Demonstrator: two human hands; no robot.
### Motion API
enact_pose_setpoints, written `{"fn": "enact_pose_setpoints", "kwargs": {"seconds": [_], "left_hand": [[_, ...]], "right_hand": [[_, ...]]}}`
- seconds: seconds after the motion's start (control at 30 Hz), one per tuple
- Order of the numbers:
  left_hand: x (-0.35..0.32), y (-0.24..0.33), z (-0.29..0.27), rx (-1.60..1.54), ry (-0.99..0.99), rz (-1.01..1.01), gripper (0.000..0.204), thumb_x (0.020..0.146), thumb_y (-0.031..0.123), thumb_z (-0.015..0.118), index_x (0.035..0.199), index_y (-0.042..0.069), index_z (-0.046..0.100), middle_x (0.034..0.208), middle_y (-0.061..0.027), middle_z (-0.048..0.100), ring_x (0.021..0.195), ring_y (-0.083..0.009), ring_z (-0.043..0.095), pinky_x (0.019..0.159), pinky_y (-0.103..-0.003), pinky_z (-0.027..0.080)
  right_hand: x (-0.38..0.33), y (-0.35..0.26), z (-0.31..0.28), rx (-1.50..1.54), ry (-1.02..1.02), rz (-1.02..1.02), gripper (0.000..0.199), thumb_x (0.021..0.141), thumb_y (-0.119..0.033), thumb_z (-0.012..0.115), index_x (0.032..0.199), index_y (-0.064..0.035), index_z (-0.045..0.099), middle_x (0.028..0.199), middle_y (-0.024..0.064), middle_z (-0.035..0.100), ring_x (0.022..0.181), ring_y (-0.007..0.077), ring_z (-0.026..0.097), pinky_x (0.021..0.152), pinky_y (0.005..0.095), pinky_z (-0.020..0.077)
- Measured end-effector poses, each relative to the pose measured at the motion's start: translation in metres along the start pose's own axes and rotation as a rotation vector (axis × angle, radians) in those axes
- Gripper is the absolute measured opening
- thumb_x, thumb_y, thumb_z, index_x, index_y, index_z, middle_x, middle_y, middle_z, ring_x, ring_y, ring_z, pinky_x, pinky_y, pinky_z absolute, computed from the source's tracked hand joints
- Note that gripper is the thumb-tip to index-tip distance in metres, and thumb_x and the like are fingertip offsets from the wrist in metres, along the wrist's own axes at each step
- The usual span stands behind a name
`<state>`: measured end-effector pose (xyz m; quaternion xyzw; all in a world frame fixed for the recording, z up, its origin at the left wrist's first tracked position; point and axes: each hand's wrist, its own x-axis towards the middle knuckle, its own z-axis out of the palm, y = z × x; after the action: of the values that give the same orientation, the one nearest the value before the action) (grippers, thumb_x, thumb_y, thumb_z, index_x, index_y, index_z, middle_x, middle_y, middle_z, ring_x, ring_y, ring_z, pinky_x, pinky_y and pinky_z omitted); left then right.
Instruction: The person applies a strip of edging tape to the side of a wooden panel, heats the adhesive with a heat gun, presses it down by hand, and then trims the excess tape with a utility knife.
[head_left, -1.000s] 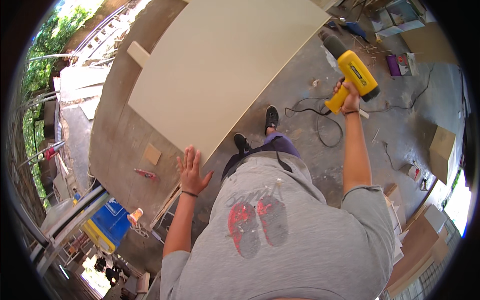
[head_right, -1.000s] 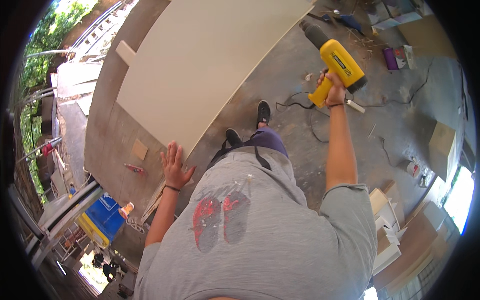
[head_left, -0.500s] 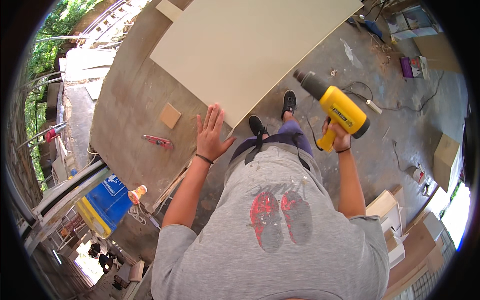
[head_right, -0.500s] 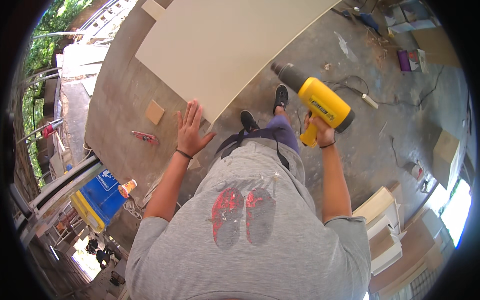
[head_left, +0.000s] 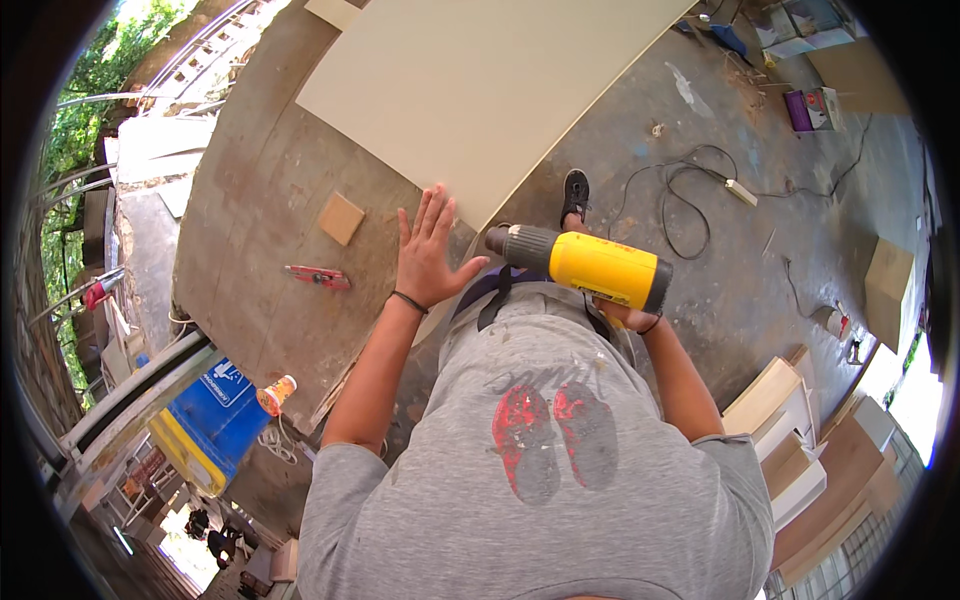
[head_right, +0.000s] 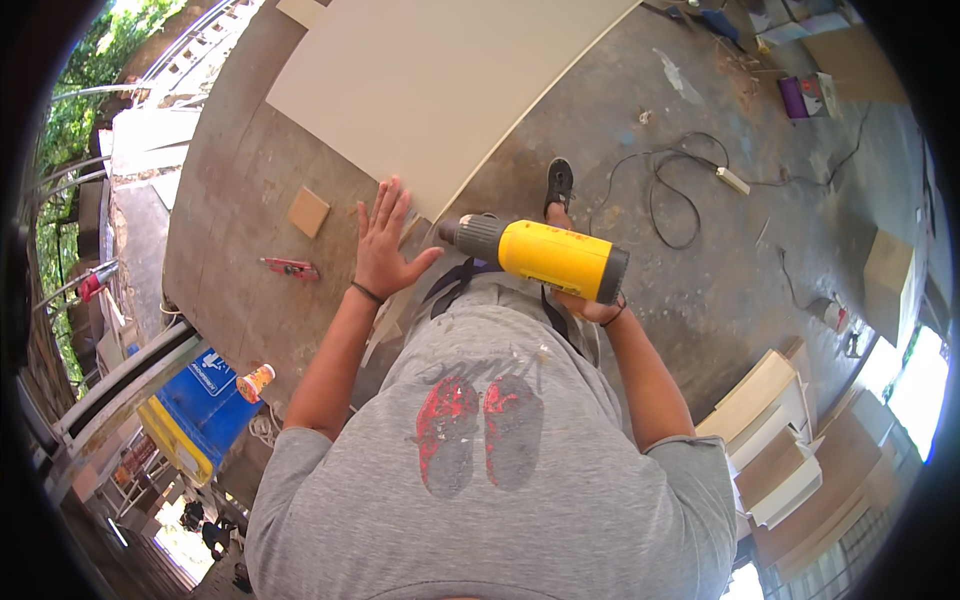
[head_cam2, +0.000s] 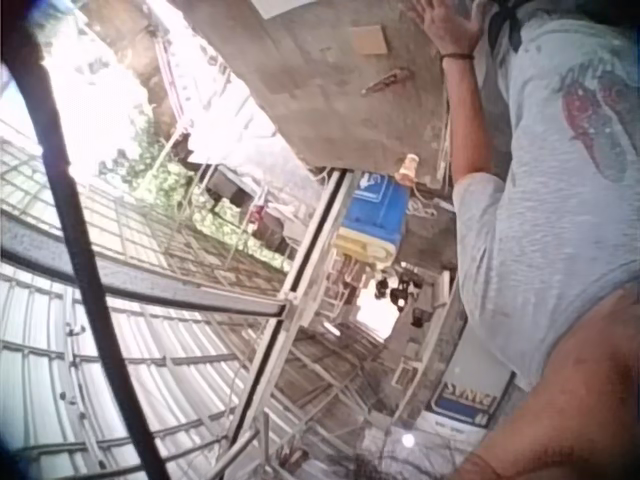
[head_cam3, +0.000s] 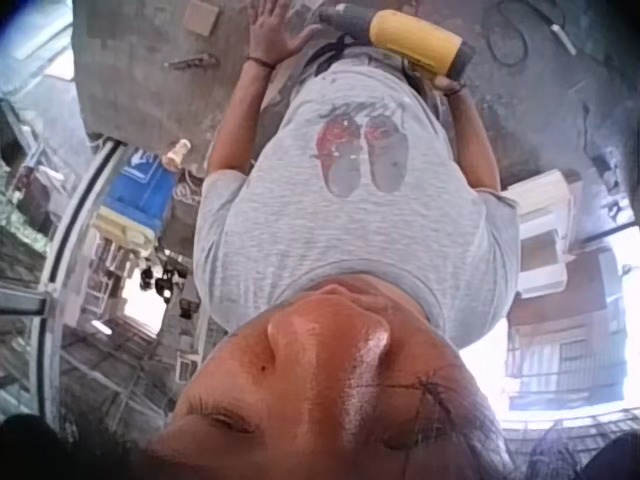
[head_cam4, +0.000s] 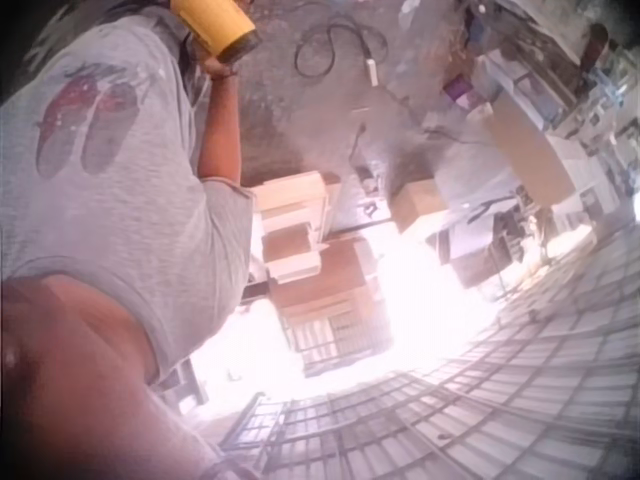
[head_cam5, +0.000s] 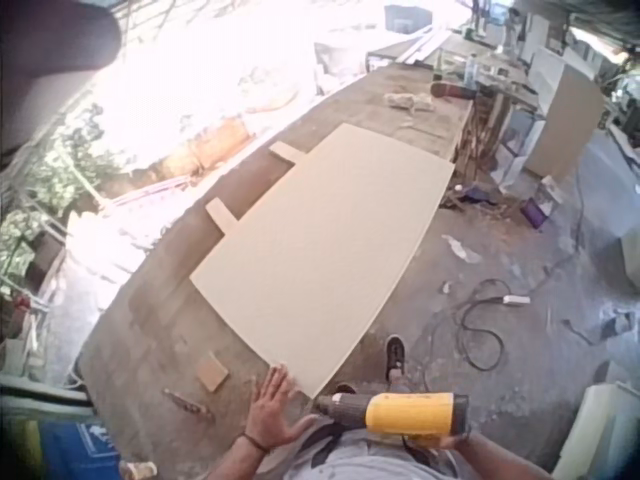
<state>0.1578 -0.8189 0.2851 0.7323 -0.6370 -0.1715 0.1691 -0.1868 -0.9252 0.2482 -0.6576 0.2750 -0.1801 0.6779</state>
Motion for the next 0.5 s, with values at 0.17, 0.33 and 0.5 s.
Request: {"fn": "enact_pose_setpoints", "kwargs": {"seconds": [0.17,0.33,0.5], "left_hand": [[0.004,-0.004,0.004,-0.024,0.022,-0.013,0.086,0.077,0.046,0.07,0.144,0.002,0.035,0.155,-0.0147,0.026,0.146,-0.0306,0.018,0.115,-0.056,0.005],[0.018,0.009,0.006,0.052,0.064,-0.04,0.085,0.076,0.048,0.071,0.141,0.002,0.039,0.154,-0.0146,0.029,0.145,-0.0308,0.02,0.114,-0.057,0.006],[0.035,0.017,0.007,0.07,0.067,-0.102,0.089,0.075,0.054,0.071,0.14,0.002,0.041,0.154,-0.0146,0.029,0.145,-0.0308,0.02,0.114,-0.058,0.007]], "right_hand": [[0.004,-0.002,-0.009,-0.12,-0.009,0.027,0.058,0.076,-0.006,0.069,0.132,-0.0066,0.05,0.13,0.0112,0.055,0.12,0.0267,0.052,0.1,0.0367,0.0406],[0.014,0.005,-0.037,0.168,0.182,0.125,0.043,0.074,0.0,0.066,0.115,-0.0065,0.058,0.102,0.0094,0.065,0.089,0.0206,0.064,0.077,0.031,0.0502],[0.035,-0.002,-0.084,0.36,0.245,0.237,0.031,0.074,0.0,0.058,0.105,-0.0015,0.058,0.08,0.0085,0.06,0.069,0.0174,0.058,0.066,0.0294,0.0482]]}}
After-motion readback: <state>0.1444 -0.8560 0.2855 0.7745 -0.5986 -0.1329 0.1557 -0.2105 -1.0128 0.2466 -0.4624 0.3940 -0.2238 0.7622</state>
